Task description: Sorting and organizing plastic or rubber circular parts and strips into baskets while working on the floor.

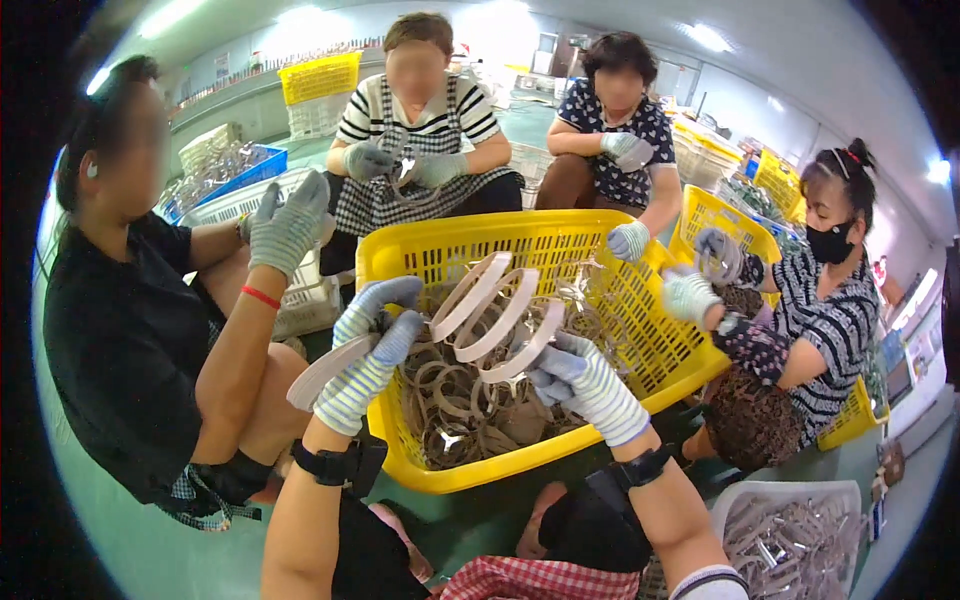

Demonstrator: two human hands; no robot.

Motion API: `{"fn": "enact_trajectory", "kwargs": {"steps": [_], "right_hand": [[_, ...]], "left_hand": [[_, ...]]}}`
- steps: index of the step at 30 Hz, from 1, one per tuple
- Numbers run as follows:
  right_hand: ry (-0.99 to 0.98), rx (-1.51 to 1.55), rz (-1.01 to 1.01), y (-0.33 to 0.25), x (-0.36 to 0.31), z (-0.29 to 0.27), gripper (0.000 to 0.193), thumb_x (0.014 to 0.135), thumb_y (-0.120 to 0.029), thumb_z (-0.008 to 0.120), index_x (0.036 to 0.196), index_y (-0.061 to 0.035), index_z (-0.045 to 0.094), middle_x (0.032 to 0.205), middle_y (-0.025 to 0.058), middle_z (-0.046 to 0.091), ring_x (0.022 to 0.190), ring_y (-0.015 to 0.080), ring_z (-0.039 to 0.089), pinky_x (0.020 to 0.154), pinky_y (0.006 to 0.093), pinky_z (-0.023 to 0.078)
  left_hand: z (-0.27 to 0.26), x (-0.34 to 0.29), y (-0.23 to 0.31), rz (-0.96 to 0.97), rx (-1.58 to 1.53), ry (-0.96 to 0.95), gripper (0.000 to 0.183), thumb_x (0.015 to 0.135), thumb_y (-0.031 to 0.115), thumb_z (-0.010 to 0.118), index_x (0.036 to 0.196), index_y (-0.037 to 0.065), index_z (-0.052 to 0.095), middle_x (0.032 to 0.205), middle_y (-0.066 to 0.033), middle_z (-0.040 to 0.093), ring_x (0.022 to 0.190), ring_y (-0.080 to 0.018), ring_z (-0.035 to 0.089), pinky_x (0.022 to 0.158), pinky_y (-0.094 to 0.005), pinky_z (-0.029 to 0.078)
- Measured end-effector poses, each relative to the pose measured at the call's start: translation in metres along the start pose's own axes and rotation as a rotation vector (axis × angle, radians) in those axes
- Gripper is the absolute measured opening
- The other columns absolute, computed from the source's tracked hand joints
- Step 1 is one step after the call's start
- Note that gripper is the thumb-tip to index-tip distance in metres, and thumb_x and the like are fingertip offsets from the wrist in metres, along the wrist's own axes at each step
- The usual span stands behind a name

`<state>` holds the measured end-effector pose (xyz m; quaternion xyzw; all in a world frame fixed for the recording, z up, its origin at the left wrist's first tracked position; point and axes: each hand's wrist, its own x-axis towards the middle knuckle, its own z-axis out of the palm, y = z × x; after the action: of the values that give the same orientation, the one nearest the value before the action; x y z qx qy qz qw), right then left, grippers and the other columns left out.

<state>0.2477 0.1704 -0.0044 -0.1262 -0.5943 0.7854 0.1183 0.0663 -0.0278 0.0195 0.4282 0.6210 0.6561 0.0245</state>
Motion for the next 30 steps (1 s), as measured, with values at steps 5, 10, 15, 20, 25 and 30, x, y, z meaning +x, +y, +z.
{"fn": "enact_trajectory", "kwargs": {"steps": [5, 10, 15, 20, 25, 30], "right_hand": [[0.054, -0.164, -0.096, -0.001, -0.010, -0.010, 0.036, 0.085, -0.031, 0.062, 0.107, -0.0027, 0.058, 0.083, 0.0007, 0.059, 0.065, 0.0074, 0.055, 0.057, 0.0197, 0.044], [-0.083, -0.539, -0.299, 0.010, 0.011, 0.009, 0.035, 0.084, -0.028, 0.058, 0.098, 0.0034, 0.062, 0.081, 0.0067, 0.064, 0.072, 0.0174, 0.058, 0.065, 0.0309, 0.046], [0.224, -0.598, -0.405, 0.002, -0.011, -0.024, 0.031, 0.077, -0.024, 0.065, 0.095, 0.0012, 0.063, 0.080, 0.0110, 0.066, 0.074, 0.0145, 0.059, 0.068, 0.0324, 0.048], [0.405, -0.092, -0.596, -0.066, -0.128, -0.031, 0.020, 0.082, -0.021, 0.064, 0.096, -0.0073, 0.065, 0.078, 0.0007, 0.062, 0.068, 0.0114, 0.056, 0.062, 0.0249, 0.046], [1.093, -0.691, -0.841, -0.086, -0.259, -0.133, 0.010, 0.086, -0.017, 0.057, 0.084, -0.0070, 0.060, 0.075, 0.0015, 0.058, 0.070, 0.0176, 0.056, 0.066, 0.0330, 0.046], [1.473, 0.224, -0.826, -0.069, -0.406, -0.248, 0.002, 0.087, -0.018, 0.058, 0.087, -0.0158, 0.058, 0.070, -0.0017, 0.056, 0.066, 0.0170, 0.054, 0.060, 0.0330, 0.043]], "left_hand": [[0.032, 0.001, 0.009, 0.090, 0.026, -0.003, 0.031, 0.086, 0.006, 0.054, 0.117, 0.004, 0.058, 0.109, -0.0050, 0.061, 0.098, -0.0148, 0.056, 0.089, -0.0277, 0.044], [-0.004, -0.002, -0.026, -0.165, 0.000, -0.016, 0.035, 0.096, 0.021, 0.049, 0.124, -0.001, 0.052, 0.119, -0.0112, 0.055, 0.111, -0.0193, 0.050, 0.099, -0.0308, 0.038], [-0.020, 0.040, -0.096, 0.002, -0.076, -0.167, 0.039, 0.098, 0.025, 0.044, 0.127, 0.000, 0.048, 0.124, -0.0104, 0.051, 0.113, -0.0194, 0.048, 0.100, -0.0309, 0.036], [-0.023, 0.055, -0.113, -0.106, -0.007, -0.224, 0.044, 0.099, 0.029, 0.038, 0.133, 0.002, 0.041, 0.133, -0.0099, 0.045, 0.124, -0.0203, 0.040, 0.107, -0.0333, 0.028], [-0.037, 0.065, -0.116, -0.095, 0.061, -0.238, 0.045, 0.098, 0.032, 0.043, 0.131, 0.002, 0.045, 0.117, -0.0065, 0.054, 0.070, -0.0057, 0.047, 0.065, -0.0188, 0.041], [-0.022, 0.056, -0.129, -0.103, -0.027, -0.204, 0.043, 0.096, 0.030, 0.047, 0.131, 0.005, 0.047, 0.110, -0.0049, 0.056, 0.061, -0.0017, 0.037, 0.055, -0.0157, 0.032]]}}
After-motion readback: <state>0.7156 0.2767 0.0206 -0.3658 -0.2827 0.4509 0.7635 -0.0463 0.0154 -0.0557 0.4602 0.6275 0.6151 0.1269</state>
